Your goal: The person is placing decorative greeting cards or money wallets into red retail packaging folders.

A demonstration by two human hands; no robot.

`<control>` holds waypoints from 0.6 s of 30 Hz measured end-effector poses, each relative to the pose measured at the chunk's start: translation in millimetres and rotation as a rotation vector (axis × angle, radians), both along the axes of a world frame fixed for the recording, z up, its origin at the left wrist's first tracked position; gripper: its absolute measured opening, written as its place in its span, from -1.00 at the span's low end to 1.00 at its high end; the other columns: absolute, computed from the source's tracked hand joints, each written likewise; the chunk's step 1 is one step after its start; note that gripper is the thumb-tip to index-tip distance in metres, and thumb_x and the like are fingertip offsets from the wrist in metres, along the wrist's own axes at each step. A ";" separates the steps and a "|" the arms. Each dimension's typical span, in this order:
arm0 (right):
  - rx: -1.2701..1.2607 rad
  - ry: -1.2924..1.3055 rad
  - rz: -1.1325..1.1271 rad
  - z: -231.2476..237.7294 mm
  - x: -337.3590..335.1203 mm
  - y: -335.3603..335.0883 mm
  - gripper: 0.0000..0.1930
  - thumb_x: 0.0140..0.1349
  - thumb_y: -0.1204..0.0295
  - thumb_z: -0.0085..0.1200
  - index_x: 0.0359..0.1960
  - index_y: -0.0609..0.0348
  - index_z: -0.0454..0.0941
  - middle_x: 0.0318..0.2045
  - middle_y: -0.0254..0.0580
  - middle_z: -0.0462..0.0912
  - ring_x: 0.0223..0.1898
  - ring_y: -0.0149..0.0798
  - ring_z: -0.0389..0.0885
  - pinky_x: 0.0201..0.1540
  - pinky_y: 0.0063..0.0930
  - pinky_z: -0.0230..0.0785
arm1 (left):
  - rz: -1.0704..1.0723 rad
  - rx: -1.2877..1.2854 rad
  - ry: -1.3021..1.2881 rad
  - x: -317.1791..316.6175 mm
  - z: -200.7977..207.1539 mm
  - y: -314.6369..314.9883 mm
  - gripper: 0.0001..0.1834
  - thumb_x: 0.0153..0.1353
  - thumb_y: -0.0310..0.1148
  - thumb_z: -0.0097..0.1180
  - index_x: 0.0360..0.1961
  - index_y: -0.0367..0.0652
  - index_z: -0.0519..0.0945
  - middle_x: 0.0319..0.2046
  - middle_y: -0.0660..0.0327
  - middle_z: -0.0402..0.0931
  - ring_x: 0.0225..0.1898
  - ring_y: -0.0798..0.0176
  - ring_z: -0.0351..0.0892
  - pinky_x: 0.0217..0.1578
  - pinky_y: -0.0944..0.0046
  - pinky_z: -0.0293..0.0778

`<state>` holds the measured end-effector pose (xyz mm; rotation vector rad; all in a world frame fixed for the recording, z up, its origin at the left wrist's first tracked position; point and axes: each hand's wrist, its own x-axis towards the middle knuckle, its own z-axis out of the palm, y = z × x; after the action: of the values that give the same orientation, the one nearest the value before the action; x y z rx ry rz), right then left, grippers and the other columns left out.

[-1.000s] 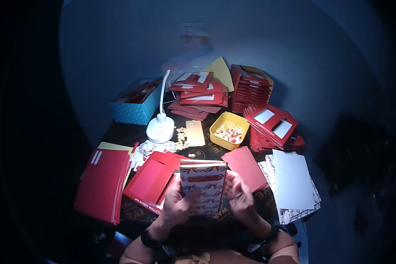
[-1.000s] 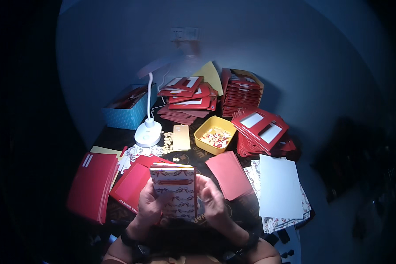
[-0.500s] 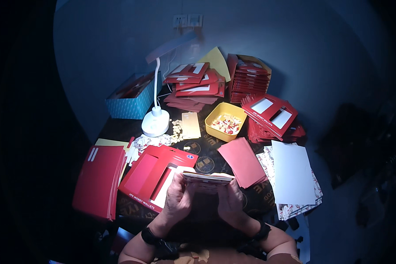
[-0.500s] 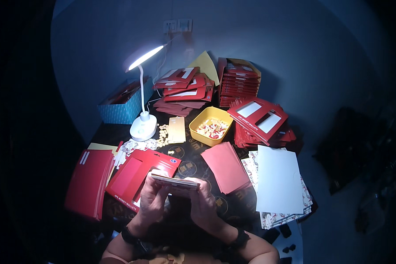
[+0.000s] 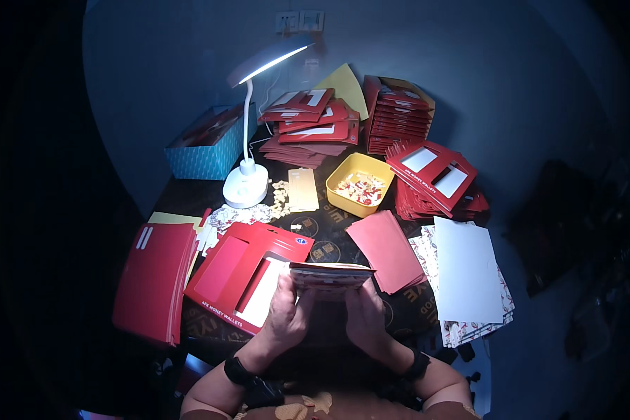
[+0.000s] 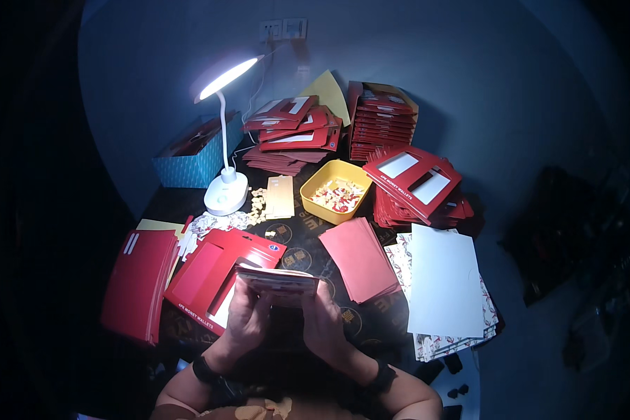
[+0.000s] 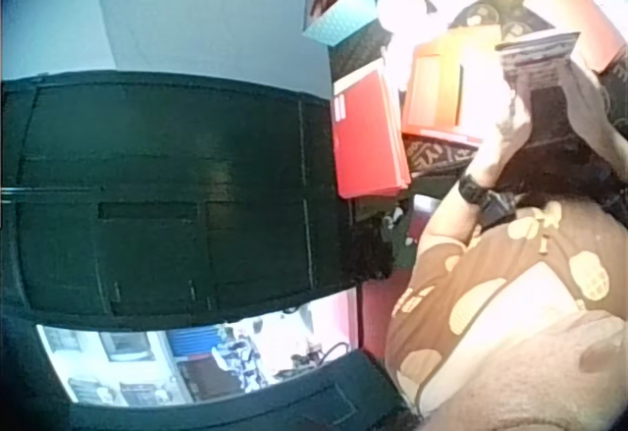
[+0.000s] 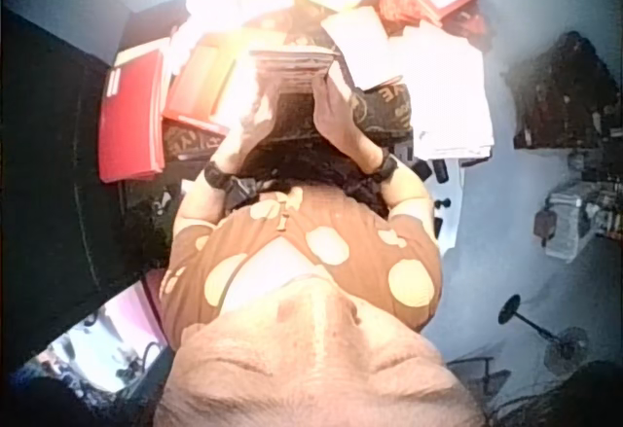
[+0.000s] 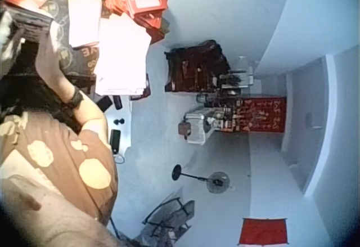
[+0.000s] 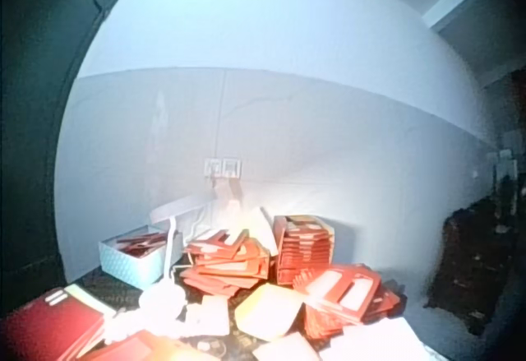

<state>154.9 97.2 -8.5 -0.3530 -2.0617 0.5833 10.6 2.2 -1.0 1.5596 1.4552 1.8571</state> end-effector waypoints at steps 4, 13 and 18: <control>-0.396 0.075 0.138 -1.2 -4.2 -3.5 -0.75 0.42 0.60 -0.22 0.07 0.35 0.38 -0.15 0.19 0.55 -0.16 0.19 0.58 -0.16 -0.13 0.43 | -0.012 0.002 -0.119 4.6 -4.9 6.1 -0.65 0.34 -0.71 -0.12 0.14 -0.35 0.39 -0.05 -0.02 0.47 -0.01 0.04 0.50 0.10 0.15 0.40; -0.443 0.026 0.127 -8.6 -2.7 -0.3 -0.70 0.38 0.62 -0.22 0.10 0.37 0.39 -0.05 0.20 0.53 -0.03 0.14 0.57 -0.01 -0.19 0.43 | 0.041 -0.029 0.002 6.2 -15.0 8.7 -0.53 0.27 -0.74 -0.11 0.22 -0.38 0.31 0.02 -0.09 0.39 0.05 -0.05 0.43 0.12 0.08 0.37; -0.182 -0.190 -0.049 -22.5 6.6 2.2 -0.70 0.39 0.62 -0.22 0.11 0.40 0.38 -0.01 0.21 0.53 0.02 0.15 0.56 0.02 -0.18 0.42 | 0.033 -0.056 0.061 7.2 -12.2 4.5 -0.51 0.25 -0.73 -0.14 0.23 -0.38 0.26 0.03 -0.11 0.37 0.06 -0.07 0.41 0.14 0.06 0.34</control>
<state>161.5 99.4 -31.0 -0.5826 -2.1795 0.7336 17.8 6.7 -13.2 1.5879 1.5550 1.7855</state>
